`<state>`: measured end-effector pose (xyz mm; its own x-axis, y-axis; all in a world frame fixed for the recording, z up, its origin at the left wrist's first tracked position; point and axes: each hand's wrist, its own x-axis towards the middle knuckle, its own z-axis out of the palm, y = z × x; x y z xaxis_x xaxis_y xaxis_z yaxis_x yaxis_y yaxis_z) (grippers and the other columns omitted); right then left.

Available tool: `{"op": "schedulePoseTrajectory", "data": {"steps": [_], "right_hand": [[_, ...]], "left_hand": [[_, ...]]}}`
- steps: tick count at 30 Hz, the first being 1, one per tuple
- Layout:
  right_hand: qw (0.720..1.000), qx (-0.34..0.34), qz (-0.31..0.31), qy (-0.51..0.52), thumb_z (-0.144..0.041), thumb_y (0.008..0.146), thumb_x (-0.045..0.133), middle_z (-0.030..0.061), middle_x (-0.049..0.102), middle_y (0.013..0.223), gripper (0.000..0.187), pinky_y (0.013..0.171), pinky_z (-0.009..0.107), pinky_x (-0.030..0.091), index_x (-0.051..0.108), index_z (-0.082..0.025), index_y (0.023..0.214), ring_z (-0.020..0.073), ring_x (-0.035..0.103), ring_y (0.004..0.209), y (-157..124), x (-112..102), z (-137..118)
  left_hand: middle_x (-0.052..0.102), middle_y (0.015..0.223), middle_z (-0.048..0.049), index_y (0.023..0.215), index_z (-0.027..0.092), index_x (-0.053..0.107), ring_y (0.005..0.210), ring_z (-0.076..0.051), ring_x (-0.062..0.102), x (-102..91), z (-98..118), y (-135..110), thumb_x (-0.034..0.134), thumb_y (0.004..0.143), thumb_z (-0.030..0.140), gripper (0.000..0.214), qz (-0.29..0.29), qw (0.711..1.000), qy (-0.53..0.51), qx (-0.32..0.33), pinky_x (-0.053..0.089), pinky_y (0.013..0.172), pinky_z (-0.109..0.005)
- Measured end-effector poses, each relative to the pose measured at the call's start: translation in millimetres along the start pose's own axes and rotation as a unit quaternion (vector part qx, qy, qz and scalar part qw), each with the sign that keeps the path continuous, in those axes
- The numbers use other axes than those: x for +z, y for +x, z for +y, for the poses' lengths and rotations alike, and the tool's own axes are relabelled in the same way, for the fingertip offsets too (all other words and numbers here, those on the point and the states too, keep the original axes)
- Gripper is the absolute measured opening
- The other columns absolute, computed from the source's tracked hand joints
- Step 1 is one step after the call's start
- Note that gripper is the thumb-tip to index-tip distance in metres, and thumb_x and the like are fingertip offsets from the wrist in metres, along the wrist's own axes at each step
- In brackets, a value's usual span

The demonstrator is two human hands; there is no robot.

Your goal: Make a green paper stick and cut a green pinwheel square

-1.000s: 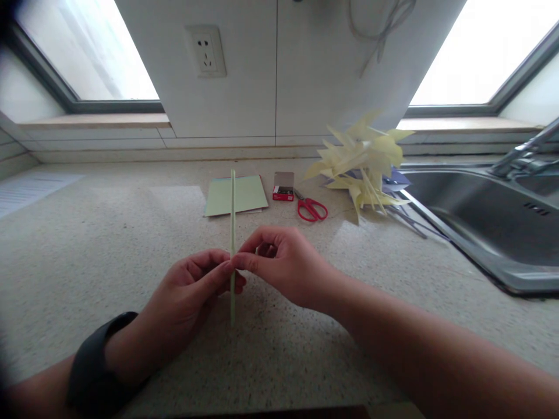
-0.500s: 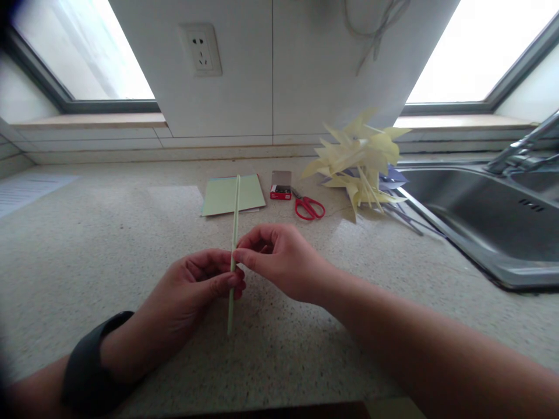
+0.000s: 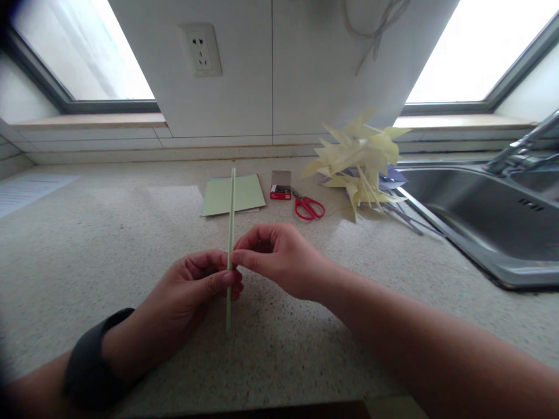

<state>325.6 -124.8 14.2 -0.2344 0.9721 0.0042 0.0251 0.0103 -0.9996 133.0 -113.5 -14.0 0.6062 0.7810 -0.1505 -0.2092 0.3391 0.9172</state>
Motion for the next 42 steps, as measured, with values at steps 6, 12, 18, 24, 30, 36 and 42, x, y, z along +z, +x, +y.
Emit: {"op": "schedulePoseTrajectory", "data": {"steps": [6,12,18,24,30,36,42], "right_hand": [[1.0,0.012,-0.007,0.005,-0.03,0.077,0.081,-0.0021,0.067,0.07,0.018,0.06,0.026,0.045,0.068,-0.018,0.081,0.0119,0.06,0.063,0.7,-0.4,0.4],[0.999,-0.017,-0.027,0.006,-0.035,0.077,0.082,-0.0014,0.066,0.071,0.022,0.064,0.027,0.048,0.069,-0.017,0.075,0.0126,0.061,0.067,1.0,-1.3,-1.4],[0.999,-0.02,-0.047,-0.003,-0.041,0.076,0.084,-0.0014,0.063,0.072,0.029,0.063,0.028,0.045,0.068,-0.017,0.074,0.0127,0.059,0.066,-0.5,-2.7,-1.5],[0.997,-0.038,-0.066,-0.027,-0.046,0.08,0.08,0.0002,0.063,0.074,0.031,0.067,0.032,0.046,0.069,-0.017,0.079,0.0156,0.059,0.07,0.0,-5.0,-1.2],[0.997,-0.041,-0.052,-0.04,-0.046,0.079,0.08,-0.0002,0.062,0.075,0.031,0.067,0.032,0.046,0.069,-0.018,0.077,0.0155,0.058,0.07,-0.3,-5.0,-2.0],[0.994,-0.062,-0.029,-0.089,-0.039,0.086,0.071,0.0025,0.066,0.083,0.021,0.068,0.031,0.047,0.071,-0.018,0.087,0.0158,0.059,0.075,0.7,-9.2,-2.1],[0.916,-0.172,0.07,-0.355,-0.028,0.093,0.059,0.0062,0.069,0.088,0.016,0.071,0.032,0.047,0.07,-0.017,0.09,0.0169,0.059,0.076,9.4,-35.3,-4.7]], "left_hand": [[0.077,0.077,0.0008,0.084,0.02,0.078,0.073,-0.01,0.067,0.6,0.0,-1.7,0.081,0.083,0.027,0.007,-0.004,1.0,0.009,0.022,0.051,0.073,-0.019],[0.079,0.083,-0.0012,0.09,0.022,0.081,0.076,-0.011,0.071,1.2,-0.9,-2.6,0.078,0.087,0.029,0.009,-0.006,1.0,0.019,0.019,0.054,0.075,-0.02],[0.079,0.077,-0.0016,0.081,0.019,0.079,0.072,-0.011,0.071,1.5,0.3,-3.2,0.078,0.087,0.032,0.014,-0.004,1.0,0.021,0.023,0.055,0.07,-0.018],[0.079,0.079,-0.0004,0.084,0.02,0.079,0.072,-0.011,0.073,1.6,0.9,-1.3,0.077,0.087,0.03,0.011,-0.013,1.0,-0.025,0.004,0.057,0.07,-0.018],[0.078,0.078,-0.0009,0.085,0.018,0.078,0.07,-0.011,0.072,1.7,1.5,-3.1,0.078,0.087,0.03,0.012,0.002,1.0,-0.027,0.006,0.058,0.069,-0.02],[0.078,0.081,-0.0019,0.086,0.017,0.076,0.069,-0.011,0.072,2.9,2.2,-1.3,0.079,0.086,0.032,0.015,0.021,0.999,-0.045,0.002,0.058,0.069,-0.021],[0.078,0.082,-0.0028,0.084,0.017,0.074,0.069,-0.012,0.073,3.5,2.0,-2.0,0.081,0.084,0.028,0.013,0.041,0.995,-0.091,0.0,0.059,0.07,-0.023]]}}
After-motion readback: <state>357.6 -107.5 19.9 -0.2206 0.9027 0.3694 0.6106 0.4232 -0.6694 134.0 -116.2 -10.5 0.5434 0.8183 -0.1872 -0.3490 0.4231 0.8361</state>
